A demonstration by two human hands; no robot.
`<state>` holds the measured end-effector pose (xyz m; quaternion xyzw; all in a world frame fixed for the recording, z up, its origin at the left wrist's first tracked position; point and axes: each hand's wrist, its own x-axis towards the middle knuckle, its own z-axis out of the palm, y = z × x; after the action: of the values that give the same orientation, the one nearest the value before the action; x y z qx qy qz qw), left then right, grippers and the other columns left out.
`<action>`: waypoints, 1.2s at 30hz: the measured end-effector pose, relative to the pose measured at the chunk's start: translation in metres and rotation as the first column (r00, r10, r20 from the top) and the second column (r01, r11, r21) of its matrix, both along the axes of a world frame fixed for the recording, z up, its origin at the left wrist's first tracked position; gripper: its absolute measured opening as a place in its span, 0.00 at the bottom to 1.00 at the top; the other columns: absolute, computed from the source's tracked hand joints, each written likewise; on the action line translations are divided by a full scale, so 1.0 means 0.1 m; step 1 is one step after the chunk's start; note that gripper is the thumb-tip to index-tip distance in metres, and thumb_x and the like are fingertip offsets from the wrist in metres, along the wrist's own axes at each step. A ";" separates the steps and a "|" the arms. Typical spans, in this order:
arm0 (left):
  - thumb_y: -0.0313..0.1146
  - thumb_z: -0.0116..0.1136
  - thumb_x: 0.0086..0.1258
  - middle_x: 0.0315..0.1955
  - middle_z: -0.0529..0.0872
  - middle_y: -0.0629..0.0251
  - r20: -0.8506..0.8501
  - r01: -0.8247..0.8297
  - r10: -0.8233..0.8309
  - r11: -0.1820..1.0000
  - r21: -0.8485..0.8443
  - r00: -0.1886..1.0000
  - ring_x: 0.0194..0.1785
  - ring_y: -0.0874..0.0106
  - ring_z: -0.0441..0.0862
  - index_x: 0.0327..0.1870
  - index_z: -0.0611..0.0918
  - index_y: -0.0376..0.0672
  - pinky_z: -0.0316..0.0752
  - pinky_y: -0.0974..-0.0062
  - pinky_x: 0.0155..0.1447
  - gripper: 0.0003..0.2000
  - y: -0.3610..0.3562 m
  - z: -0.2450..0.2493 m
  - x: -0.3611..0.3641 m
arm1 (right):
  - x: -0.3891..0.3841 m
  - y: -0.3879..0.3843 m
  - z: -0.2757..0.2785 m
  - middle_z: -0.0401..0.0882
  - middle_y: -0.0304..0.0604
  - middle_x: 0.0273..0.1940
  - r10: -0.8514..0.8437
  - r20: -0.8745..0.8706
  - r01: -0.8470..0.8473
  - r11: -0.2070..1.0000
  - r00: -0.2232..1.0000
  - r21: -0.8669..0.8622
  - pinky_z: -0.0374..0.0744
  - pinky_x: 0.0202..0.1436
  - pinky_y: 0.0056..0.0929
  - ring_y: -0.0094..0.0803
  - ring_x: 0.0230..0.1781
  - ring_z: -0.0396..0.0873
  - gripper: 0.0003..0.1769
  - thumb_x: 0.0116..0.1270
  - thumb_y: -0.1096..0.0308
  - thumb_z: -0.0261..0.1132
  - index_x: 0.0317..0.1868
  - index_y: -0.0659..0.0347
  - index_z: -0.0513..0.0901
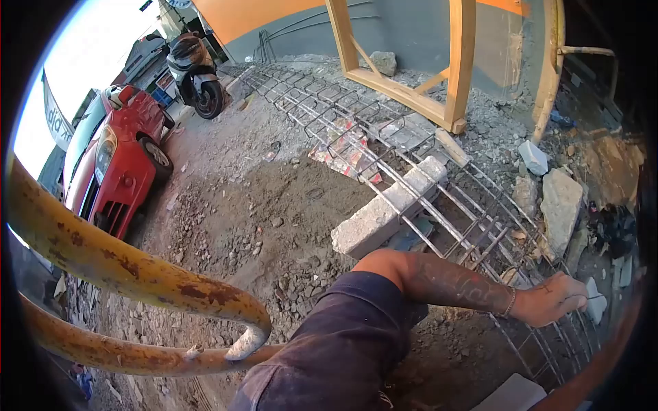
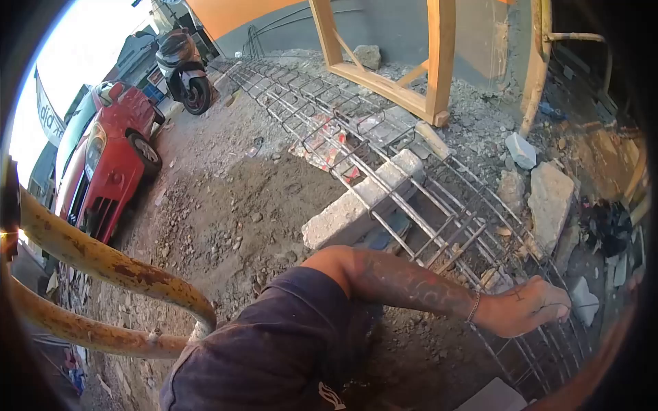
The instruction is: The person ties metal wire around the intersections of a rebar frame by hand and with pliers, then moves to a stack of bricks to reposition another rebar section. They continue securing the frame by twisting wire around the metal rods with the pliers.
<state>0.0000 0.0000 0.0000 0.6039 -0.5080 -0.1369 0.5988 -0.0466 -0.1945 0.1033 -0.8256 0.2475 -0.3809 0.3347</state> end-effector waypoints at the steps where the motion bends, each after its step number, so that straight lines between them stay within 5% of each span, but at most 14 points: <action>1: 0.34 0.44 0.71 0.33 0.77 0.56 -0.055 -0.073 0.068 0.993 -0.093 0.996 0.43 0.62 0.74 0.38 0.75 0.39 0.61 0.64 0.54 0.09 -0.10 -0.01 -0.13 | -0.08 0.15 0.08 0.76 0.47 0.34 0.129 0.179 -0.126 0.992 0.975 -0.028 0.73 0.28 0.30 0.31 0.25 0.71 0.22 0.71 0.55 0.52 0.57 0.61 0.68; 3: 0.34 0.43 0.71 0.32 0.77 0.56 -0.094 -0.149 0.133 0.970 -0.193 0.987 0.43 0.62 0.74 0.37 0.75 0.38 0.61 0.62 0.53 0.10 -0.21 -0.22 -0.22 | -0.10 0.26 -0.15 0.75 0.46 0.30 0.260 0.366 -0.243 0.966 0.894 -0.091 0.72 0.26 0.26 0.30 0.24 0.70 0.21 0.72 0.57 0.50 0.54 0.65 0.70; 5: 0.33 0.42 0.71 0.30 0.77 0.56 -0.138 -0.176 0.152 0.968 -0.179 0.979 0.41 0.59 0.75 0.35 0.75 0.37 0.63 0.62 0.50 0.10 -0.27 -0.38 -0.34 | -0.25 0.31 -0.70 0.65 0.37 0.39 0.175 0.397 -0.312 0.897 0.901 0.312 0.66 0.45 0.19 0.23 0.37 0.65 0.25 0.72 0.60 0.51 0.65 0.61 0.63; 6: 0.34 0.44 0.70 0.29 0.78 0.53 -0.124 -0.043 0.031 0.995 -0.093 0.992 0.40 0.56 0.75 0.37 0.75 0.36 0.66 0.60 0.46 0.10 -0.10 -0.27 -0.33 | -0.28 0.41 -0.81 0.65 0.37 0.39 0.170 0.371 -0.297 0.900 0.913 0.317 0.66 0.45 0.19 0.23 0.37 0.65 0.25 0.72 0.60 0.51 0.65 0.61 0.63; 8: 0.35 0.46 0.69 0.30 0.79 0.51 -0.081 0.158 -0.156 0.987 0.021 0.984 0.41 0.54 0.77 0.42 0.73 0.35 0.68 0.57 0.43 0.11 0.11 -0.30 -0.29 | -0.52 0.66 -0.92 0.63 0.32 0.32 0.061 0.330 -0.215 0.864 0.942 0.455 0.58 0.22 0.14 0.14 0.21 0.59 0.24 0.73 0.62 0.50 0.65 0.61 0.63; 9: 0.36 0.47 0.69 0.34 0.79 0.47 -0.047 0.209 -0.203 0.956 0.204 0.978 0.42 0.53 0.77 0.48 0.71 0.33 0.70 0.57 0.42 0.14 0.15 -0.35 -0.22 | -0.60 0.69 -0.92 0.63 0.30 0.28 0.006 0.311 -0.164 0.859 0.951 0.485 0.54 0.20 0.13 0.12 0.19 0.56 0.22 0.73 0.62 0.50 0.63 0.62 0.66; 12: 0.31 0.47 0.70 0.38 0.79 0.49 0.156 0.087 -0.108 0.986 0.139 0.982 0.43 0.56 0.79 0.51 0.73 0.35 0.74 0.67 0.46 0.13 0.13 -0.58 0.02 | -0.99 0.82 -0.96 0.69 0.29 0.26 -0.093 0.090 0.024 0.814 0.992 0.580 0.55 0.20 0.12 0.12 0.19 0.57 0.16 0.70 0.63 0.55 0.53 0.62 0.75; 15: 0.28 0.47 0.71 0.33 0.82 0.62 0.027 -0.041 0.034 0.943 0.329 0.999 0.38 0.74 0.80 0.45 0.77 0.34 0.75 0.76 0.46 0.09 0.25 -0.66 0.29 | -1.40 0.90 -1.42 0.76 0.35 0.26 0.170 -0.161 -0.011 0.719 0.972 0.695 0.61 0.22 0.15 0.14 0.20 0.61 0.09 0.68 0.67 0.57 0.43 0.63 0.75; 18: 0.27 0.46 0.71 0.33 0.82 0.64 -0.070 -0.041 0.079 0.902 0.430 0.994 0.38 0.76 0.79 0.45 0.77 0.33 0.74 0.79 0.45 0.09 0.30 -0.70 0.46 | -1.67 0.95 -1.94 0.79 0.38 0.28 0.398 -0.331 0.046 0.579 0.855 0.814 0.65 0.25 0.19 0.17 0.20 0.63 0.05 0.66 0.72 0.57 0.40 0.64 0.73; 21: 0.26 0.49 0.67 0.27 0.82 0.66 -0.086 -0.084 0.124 0.926 0.367 0.989 0.29 0.82 0.76 0.41 0.79 0.34 0.71 0.82 0.33 0.08 0.22 -0.71 0.51 | -1.96 0.98 -2.35 0.79 0.39 0.29 0.348 -0.294 0.094 0.492 0.890 0.866 0.66 0.25 0.20 0.17 0.21 0.64 0.05 0.66 0.72 0.57 0.40 0.64 0.73; 25: 0.29 0.51 0.68 0.34 0.82 0.63 -0.015 -0.041 0.054 0.889 0.455 0.998 0.37 0.77 0.79 0.46 0.78 0.34 0.75 0.80 0.45 0.10 -0.04 -0.63 0.55 | -2.09 0.99 -2.80 0.77 0.39 0.31 0.166 -0.314 0.238 0.364 0.935 0.900 0.64 0.22 0.17 0.17 0.21 0.65 0.03 0.68 0.72 0.55 0.39 0.62 0.72; 27: 0.34 0.59 0.63 0.36 0.82 0.60 0.405 -0.077 -0.128 0.888 0.454 0.905 0.37 0.72 0.80 0.47 0.78 0.36 0.76 0.77 0.45 0.15 -0.25 -0.67 0.35 | -1.94 0.94 -2.89 0.77 0.38 0.31 0.126 -0.292 0.226 0.379 0.948 0.897 0.64 0.23 0.17 0.17 0.21 0.65 0.03 0.68 0.72 0.54 0.39 0.62 0.72; 29: 0.40 0.63 0.58 0.41 0.78 0.55 0.530 -0.084 -0.163 0.908 0.410 0.832 0.38 0.61 0.80 0.43 0.79 0.37 0.76 0.68 0.40 0.18 -0.34 -0.91 -0.01 | -1.79 0.93 -3.00 0.77 0.38 0.31 0.084 -0.264 0.212 0.392 0.961 0.895 0.64 0.24 0.17 0.17 0.21 0.65 0.03 0.69 0.72 0.53 0.39 0.62 0.72; 36: 0.38 0.68 0.53 0.47 0.74 0.55 0.585 -0.132 -0.096 0.933 0.335 0.805 0.47 0.56 0.77 0.46 0.78 0.39 0.75 0.63 0.47 0.21 -0.40 -1.51 -0.35 | -1.47 0.74 -3.07 0.78 0.38 0.31 0.001 -0.036 0.034 0.325 0.999 0.945 0.65 0.24 0.17 0.18 0.21 0.65 0.04 0.67 0.72 0.57 0.39 0.62 0.73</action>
<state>-0.0354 -0.0396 -0.1508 0.7202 -0.6294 -0.0266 0.2906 -0.1933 -0.1207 -0.2037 -0.4808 0.4362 -0.1574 0.7442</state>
